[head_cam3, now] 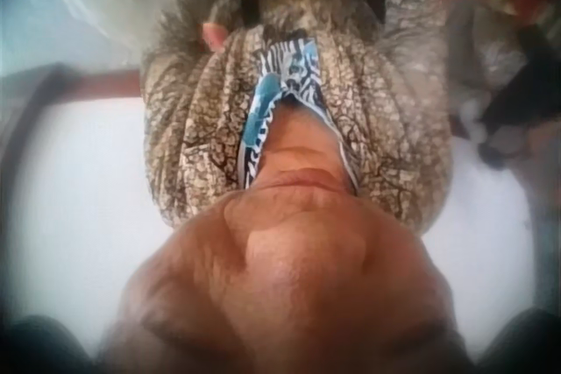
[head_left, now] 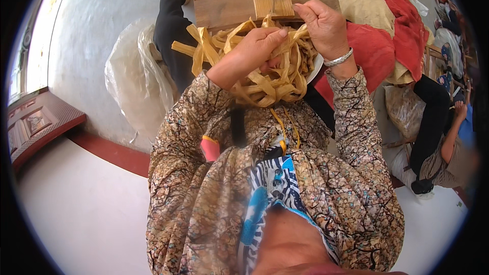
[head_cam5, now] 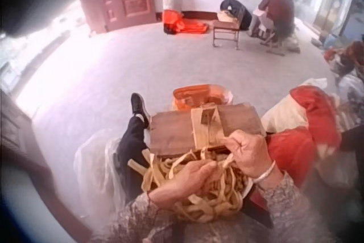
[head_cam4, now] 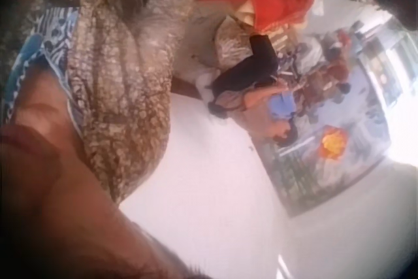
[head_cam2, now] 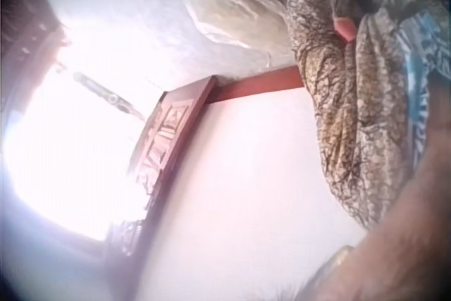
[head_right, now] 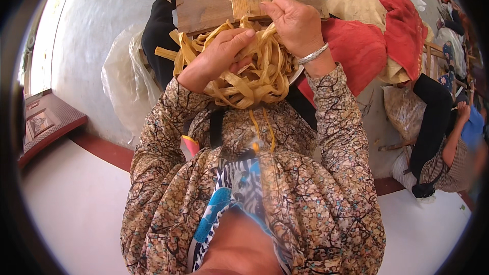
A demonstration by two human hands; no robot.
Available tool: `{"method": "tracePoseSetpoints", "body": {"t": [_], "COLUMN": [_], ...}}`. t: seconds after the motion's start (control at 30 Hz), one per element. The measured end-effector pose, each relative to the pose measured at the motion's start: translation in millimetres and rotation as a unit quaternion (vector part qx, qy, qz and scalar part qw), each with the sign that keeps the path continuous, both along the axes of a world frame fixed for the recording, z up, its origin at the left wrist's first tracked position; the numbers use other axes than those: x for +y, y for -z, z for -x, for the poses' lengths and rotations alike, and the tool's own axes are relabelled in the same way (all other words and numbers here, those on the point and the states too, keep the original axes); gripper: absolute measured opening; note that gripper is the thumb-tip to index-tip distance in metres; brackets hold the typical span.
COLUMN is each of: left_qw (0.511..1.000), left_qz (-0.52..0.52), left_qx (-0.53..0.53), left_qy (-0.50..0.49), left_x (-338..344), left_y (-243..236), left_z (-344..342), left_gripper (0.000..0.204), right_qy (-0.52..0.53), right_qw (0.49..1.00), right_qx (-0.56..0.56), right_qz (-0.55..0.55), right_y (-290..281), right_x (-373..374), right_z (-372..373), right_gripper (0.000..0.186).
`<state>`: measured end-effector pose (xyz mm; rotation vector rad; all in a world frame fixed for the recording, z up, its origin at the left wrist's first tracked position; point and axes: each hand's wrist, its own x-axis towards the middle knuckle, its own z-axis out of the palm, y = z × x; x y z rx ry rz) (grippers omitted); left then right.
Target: The person sits on the floor and weaves a basket using yellow strips of material. They interlace the strips by hand, pulling and adjusting them to form the basket structure.
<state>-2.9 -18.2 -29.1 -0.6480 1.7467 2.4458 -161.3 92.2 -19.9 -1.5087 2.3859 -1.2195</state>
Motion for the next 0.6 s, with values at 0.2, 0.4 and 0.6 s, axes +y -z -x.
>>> {"method": "tracePoseSetpoints", "body": {"t": [0.2,0.4,0.6], "left_qw": [0.807,0.914,0.975], "left_qz": [0.562,0.32,0.074], "left_qx": [0.148,0.212,0.198], "left_qy": [-0.1,-0.128,-0.061], "left_x": [-30.5,4.6,43.7], "left_y": [-29.3,-8.2,-16.9], "left_z": [-26.6,-11.7,-13.7], "left_gripper": [0.024,0.031,0.03], "right_qy": [-0.12,-0.193,-0.024], "right_qw": [0.945,0.759,0.903], "right_qx": [-0.258,-0.621,-0.404], "right_qz": [-0.159,-0.023,0.142], "right_y": [-0.1,-74.1,-1.2], "right_x": [36.2,52.0,33.1], "right_z": [-33.8,-100.0,-53.5], "right_gripper": [0.018,0.014,0.02]}}
